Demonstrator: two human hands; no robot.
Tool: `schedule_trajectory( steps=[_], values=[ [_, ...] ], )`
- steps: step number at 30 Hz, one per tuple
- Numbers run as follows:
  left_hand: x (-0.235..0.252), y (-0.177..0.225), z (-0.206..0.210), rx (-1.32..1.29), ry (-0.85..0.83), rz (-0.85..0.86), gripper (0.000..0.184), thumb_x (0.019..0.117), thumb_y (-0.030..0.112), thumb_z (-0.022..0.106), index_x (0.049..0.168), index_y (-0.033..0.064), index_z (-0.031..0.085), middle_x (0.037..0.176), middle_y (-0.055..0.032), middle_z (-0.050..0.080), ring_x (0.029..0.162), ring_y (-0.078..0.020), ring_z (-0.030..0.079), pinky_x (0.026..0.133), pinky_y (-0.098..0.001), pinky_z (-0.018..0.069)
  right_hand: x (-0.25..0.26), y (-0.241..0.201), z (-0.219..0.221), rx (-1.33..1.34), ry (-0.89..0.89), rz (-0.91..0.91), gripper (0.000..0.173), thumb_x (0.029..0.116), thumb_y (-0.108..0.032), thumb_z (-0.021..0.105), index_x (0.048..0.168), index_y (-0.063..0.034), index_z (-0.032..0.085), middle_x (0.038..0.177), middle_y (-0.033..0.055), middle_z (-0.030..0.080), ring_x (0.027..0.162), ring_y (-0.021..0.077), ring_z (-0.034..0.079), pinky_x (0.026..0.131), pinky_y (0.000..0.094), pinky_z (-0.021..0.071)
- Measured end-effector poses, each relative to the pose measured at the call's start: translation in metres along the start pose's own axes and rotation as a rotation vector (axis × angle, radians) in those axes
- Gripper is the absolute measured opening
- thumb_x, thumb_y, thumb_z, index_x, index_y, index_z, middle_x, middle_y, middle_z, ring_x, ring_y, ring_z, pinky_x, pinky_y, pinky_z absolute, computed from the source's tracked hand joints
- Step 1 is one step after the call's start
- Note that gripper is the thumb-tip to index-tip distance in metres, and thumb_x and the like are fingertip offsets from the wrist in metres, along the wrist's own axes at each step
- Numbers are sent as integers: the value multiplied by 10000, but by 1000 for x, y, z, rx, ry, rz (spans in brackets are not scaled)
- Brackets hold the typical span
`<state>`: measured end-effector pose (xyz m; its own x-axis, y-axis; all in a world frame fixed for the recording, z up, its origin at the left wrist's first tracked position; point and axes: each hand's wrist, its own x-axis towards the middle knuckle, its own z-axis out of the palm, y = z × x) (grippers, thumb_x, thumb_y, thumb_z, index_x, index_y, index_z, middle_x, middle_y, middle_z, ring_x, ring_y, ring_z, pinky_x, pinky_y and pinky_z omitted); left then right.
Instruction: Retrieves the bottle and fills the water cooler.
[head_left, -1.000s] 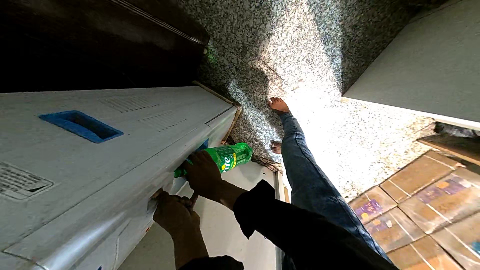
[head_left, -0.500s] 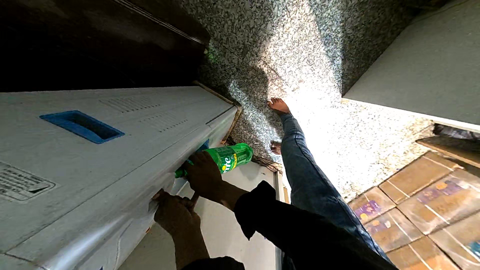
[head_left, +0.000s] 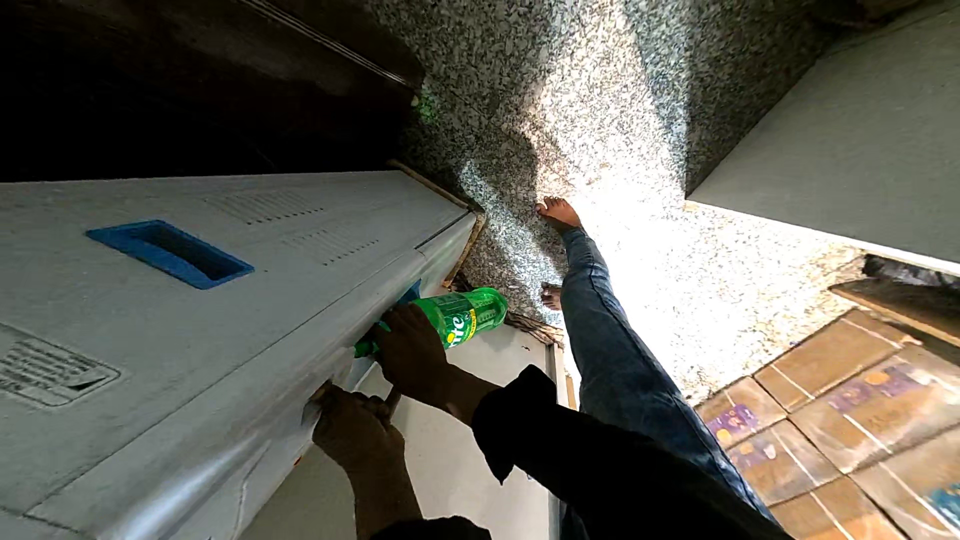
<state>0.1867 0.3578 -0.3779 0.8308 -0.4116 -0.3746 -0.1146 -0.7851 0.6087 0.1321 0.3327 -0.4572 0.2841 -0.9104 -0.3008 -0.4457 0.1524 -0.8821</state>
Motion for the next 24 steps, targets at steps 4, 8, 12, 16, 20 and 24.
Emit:
schedule_trajectory(
  steps=[4, 8, 12, 16, 20, 24],
  values=[
    [-1, 0, 0, 15, -8, 1, 348, 1126, 308, 374, 814, 162, 424, 530, 75, 342, 402, -66, 398, 429, -243, 466, 1, 2, 3, 15, -13, 10, 267, 943, -144, 685, 1198, -89, 743, 1262, 154, 680, 1256, 332, 582, 1150, 495, 385],
    [-2, 2, 0, 11, 11, -13, 344, 1127, 300, 375, 817, 162, 428, 529, 72, 348, 403, -66, 404, 427, -238, 471, 1, 1, 4, 21, 11, 2, 261, 937, -130, 683, 1186, -87, 748, 1255, 146, 685, 1254, 326, 586, 1149, 484, 390],
    [-2, 1, 1, 12, 8, -13, 329, 1122, 278, 386, 819, 158, 426, 527, 75, 343, 397, -71, 398, 433, -251, 481, 0, 1, 4, 39, 18, 18, 279, 924, -136, 708, 1195, -88, 749, 1268, 145, 683, 1265, 327, 583, 1161, 489, 383],
    [-1, -1, 1, 5, 29, -14, 345, 1120, 268, 399, 795, 153, 421, 512, 63, 347, 389, -77, 397, 424, -255, 482, 0, 2, 5, 20, 4, 21, 282, 915, -175, 733, 1186, -95, 752, 1271, 145, 682, 1277, 325, 578, 1166, 488, 381],
    [-2, 2, 2, -7, 31, -40, 351, 1122, 293, 398, 799, 155, 420, 518, 62, 346, 395, -78, 405, 432, -265, 496, 1, -1, 2, 24, -25, 39, 310, 926, -187, 727, 1224, -101, 738, 1315, 146, 666, 1300, 326, 565, 1173, 488, 371],
    [-2, 1, 5, -8, 37, -23, 354, 1120, 272, 402, 787, 155, 423, 515, 65, 350, 390, -71, 402, 423, -241, 472, 2, 1, 3, 39, 1, 34, 299, 922, -199, 737, 1202, -92, 745, 1272, 152, 676, 1268, 327, 579, 1158, 487, 384]
  ],
)
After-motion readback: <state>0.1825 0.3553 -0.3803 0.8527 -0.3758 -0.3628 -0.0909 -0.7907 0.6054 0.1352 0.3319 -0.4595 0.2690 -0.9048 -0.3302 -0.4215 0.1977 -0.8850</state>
